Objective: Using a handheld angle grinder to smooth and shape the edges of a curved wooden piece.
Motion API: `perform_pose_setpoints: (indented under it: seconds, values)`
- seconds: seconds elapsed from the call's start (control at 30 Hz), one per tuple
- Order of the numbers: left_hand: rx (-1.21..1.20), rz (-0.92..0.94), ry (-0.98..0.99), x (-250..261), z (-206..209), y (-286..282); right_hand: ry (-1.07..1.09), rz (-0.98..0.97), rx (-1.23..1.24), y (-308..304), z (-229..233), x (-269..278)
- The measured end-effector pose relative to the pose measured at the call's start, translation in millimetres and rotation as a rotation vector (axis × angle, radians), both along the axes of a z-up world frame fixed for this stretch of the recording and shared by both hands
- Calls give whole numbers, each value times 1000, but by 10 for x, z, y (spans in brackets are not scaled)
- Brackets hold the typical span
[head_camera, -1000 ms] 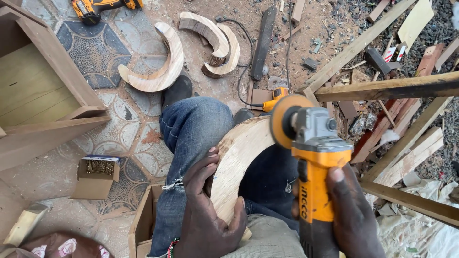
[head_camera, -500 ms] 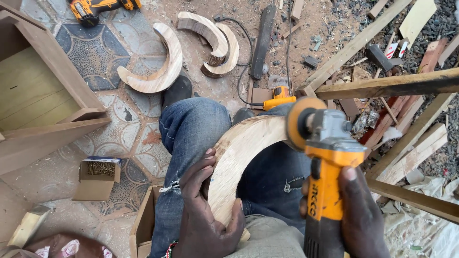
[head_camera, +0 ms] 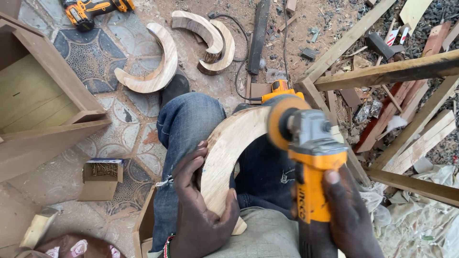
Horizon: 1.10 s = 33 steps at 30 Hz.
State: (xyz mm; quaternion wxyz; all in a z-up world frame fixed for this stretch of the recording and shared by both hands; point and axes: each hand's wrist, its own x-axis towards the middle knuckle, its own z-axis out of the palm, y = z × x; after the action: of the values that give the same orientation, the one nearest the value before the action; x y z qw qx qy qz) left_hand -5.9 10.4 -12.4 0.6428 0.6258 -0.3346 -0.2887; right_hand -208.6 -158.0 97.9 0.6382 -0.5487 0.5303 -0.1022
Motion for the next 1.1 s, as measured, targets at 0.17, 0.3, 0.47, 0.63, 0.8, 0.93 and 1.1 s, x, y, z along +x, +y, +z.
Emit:
perform_pose_setpoints:
  seconds: [0.17, 0.3, 0.47, 0.63, 0.8, 0.93, 1.1]
  values:
    - [30, 14, -37, 35, 22, 27, 116, -113, 18, 50, 39, -137]
    - [27, 7, -53, 22, -5, 47, 174, -241, -8, 32, 48, -262]
    - [29, -8, -33, 23, 8, 19, 38, -82, 69, 153, -37, -129]
    - [35, 1, -32, 39, 14, 33, 66, -106, 67, 138, -78, -271]
    - [43, -51, -36, 120, -4, 29, -76, -230, 23, 58, 27, -398]
    - [45, -63, -13, 358, -13, -24, -306, -357, 170, 29, -100, -762]
    - [133, -374, -97, 1047, -11, -314, -258, -374, 108, 48, -53, -990]
